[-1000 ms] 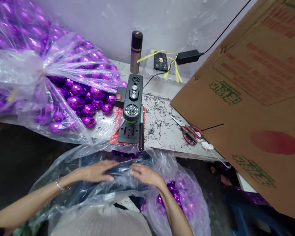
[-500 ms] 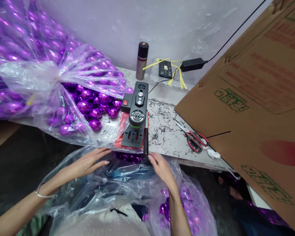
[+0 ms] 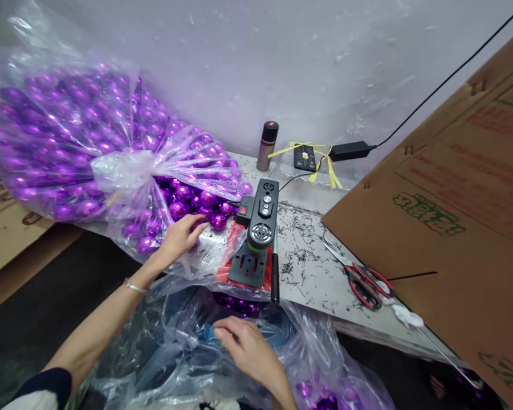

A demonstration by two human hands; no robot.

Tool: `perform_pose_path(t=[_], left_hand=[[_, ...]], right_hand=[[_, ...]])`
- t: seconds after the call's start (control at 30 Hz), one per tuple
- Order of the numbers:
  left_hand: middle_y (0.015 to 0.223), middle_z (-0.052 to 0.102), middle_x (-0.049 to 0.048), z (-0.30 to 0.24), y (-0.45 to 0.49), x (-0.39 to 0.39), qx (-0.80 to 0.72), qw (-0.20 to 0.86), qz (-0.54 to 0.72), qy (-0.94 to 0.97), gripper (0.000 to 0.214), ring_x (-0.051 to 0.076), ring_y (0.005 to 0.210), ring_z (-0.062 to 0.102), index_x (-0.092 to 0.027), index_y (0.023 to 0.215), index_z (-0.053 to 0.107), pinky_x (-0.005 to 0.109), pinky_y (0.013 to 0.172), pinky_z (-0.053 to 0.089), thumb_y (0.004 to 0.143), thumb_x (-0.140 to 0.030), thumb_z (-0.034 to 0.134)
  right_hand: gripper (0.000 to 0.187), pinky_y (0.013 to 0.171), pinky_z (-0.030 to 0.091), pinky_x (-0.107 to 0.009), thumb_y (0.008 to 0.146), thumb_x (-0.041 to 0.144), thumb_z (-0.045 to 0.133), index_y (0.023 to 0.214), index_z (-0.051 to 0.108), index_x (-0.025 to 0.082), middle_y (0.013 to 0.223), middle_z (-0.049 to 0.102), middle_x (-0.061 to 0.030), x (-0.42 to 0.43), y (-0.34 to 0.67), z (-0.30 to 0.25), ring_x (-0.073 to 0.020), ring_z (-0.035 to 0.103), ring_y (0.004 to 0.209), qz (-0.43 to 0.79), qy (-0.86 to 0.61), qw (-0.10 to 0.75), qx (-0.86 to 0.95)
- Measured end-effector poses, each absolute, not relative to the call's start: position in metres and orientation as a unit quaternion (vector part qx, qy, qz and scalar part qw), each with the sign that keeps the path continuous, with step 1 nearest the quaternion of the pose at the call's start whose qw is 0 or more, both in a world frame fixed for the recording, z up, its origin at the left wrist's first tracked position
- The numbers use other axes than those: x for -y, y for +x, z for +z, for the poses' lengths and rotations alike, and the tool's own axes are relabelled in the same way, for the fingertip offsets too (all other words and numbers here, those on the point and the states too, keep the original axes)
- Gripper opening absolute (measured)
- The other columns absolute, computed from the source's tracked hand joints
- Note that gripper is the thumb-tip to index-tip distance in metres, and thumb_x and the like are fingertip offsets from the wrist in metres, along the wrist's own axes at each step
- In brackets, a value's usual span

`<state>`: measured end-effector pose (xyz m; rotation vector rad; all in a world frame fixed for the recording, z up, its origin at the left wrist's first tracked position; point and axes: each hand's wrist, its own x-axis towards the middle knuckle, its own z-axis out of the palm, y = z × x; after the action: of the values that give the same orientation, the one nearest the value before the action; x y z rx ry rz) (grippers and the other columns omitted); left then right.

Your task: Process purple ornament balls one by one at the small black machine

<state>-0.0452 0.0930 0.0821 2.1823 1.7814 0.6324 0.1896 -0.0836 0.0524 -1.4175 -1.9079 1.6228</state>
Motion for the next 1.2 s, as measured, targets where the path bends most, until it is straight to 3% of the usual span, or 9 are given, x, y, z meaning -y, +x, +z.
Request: perform_pose_path(t=[0.17, 0.3, 0.47, 0.6, 0.7, 0.87, 1.0, 1.2], left_hand=[[0.111, 0.075, 0.0249, 0.097, 0.007, -0.132, -0.717, 0.121, 0.049, 0.685, 0.065, 0.039, 0.113, 0.071, -0.007, 0.128, 0.064, 0.045, 0.094, 0.053, 0.105, -0.060, 0.035], [0.120, 0.072, 0.0303, 0.086, 0.026, -0.143, -0.715, 0.163, 0.006, 0.679, 0.059, 0.041, 0.121, 0.068, -0.003, 0.130, 0.062, 0.046, 0.099, 0.052, 0.104, -0.053, 0.045], [0.134, 0.069, 0.0229, 0.062, 0.011, -0.137, -0.694, 0.292, 0.195, 0.628, 0.057, 0.035, 0.123, 0.068, -0.012, 0.143, 0.051, 0.046, 0.106, 0.051, 0.096, -0.040, 0.065], [0.126, 0.070, 0.0158, 0.050, 0.002, -0.107, -0.591, 0.497, 0.406, 0.488, 0.062, 0.023, 0.102, 0.074, -0.017, 0.144, 0.046, 0.040, 0.090, 0.062, 0.091, -0.037, 0.072], [0.115, 0.072, 0.0106, 0.045, 0.002, -0.079, -0.535, 0.582, 0.470, 0.393, 0.068, 0.022, 0.090, 0.075, -0.020, 0.140, 0.053, 0.038, 0.082, 0.064, 0.080, -0.034, 0.082], [0.114, 0.075, 0.0083, 0.038, 0.004, -0.046, -0.433, 0.707, 0.494, 0.263, 0.040, 0.020, 0.095, 0.074, -0.018, 0.116, 0.068, 0.039, 0.094, 0.062, 0.081, -0.031, 0.081], [0.119, 0.074, 0.0074, 0.025, 0.016, -0.035, -0.429, 0.719, 0.481, 0.259, 0.049, 0.020, 0.100, 0.074, -0.021, 0.125, 0.065, 0.040, 0.099, 0.060, 0.081, -0.036, 0.082], [0.125, 0.071, 0.0114, -0.002, 0.042, -0.031, -0.477, 0.576, 0.484, 0.455, 0.063, 0.025, 0.114, 0.070, -0.020, 0.134, 0.054, 0.042, 0.104, 0.054, 0.082, -0.048, 0.077]], right_hand=[[0.041, 0.099, 0.051, -0.034, 0.100, 0.047, 0.045, 0.119, 0.074, 0.024, 0.114, 0.078, -0.0086, 0.093, 0.167, 0.052, -0.0247, 0.071, 0.110, 0.545, -0.465, 0.085, 0.693], [0.041, 0.102, 0.050, -0.034, 0.102, 0.047, 0.044, 0.121, 0.072, 0.025, 0.118, 0.077, -0.0080, 0.107, 0.169, 0.049, -0.0242, 0.071, 0.113, 0.544, -0.473, 0.086, 0.688], [0.040, 0.103, 0.049, -0.034, 0.103, 0.046, 0.043, 0.122, 0.071, 0.026, 0.120, 0.076, -0.0072, 0.118, 0.184, 0.044, -0.0241, 0.070, 0.115, 0.539, -0.496, 0.080, 0.675], [0.037, 0.102, 0.049, -0.034, 0.103, 0.043, 0.044, 0.122, 0.071, 0.025, 0.119, 0.076, -0.0070, 0.119, 0.196, 0.047, -0.0236, 0.070, 0.114, 0.526, -0.506, 0.086, 0.678], [0.036, 0.100, 0.050, -0.036, 0.104, 0.040, 0.043, 0.120, 0.071, 0.023, 0.117, 0.076, -0.0077, 0.118, 0.200, 0.050, -0.0242, 0.070, 0.113, 0.510, -0.516, 0.095, 0.681], [0.034, 0.099, 0.051, -0.035, 0.104, 0.038, 0.045, 0.121, 0.070, 0.022, 0.116, 0.076, -0.0079, 0.117, 0.196, 0.050, -0.0243, 0.071, 0.112, 0.491, -0.522, 0.094, 0.691], [0.034, 0.099, 0.052, -0.036, 0.105, 0.037, 0.045, 0.122, 0.069, 0.022, 0.118, 0.076, -0.0079, 0.116, 0.193, 0.047, -0.0250, 0.071, 0.113, 0.489, -0.523, 0.085, 0.693], [0.033, 0.100, 0.052, -0.037, 0.105, 0.036, 0.046, 0.125, 0.068, 0.021, 0.120, 0.076, -0.0080, 0.116, 0.194, 0.045, -0.0255, 0.071, 0.114, 0.469, -0.544, 0.081, 0.691]])
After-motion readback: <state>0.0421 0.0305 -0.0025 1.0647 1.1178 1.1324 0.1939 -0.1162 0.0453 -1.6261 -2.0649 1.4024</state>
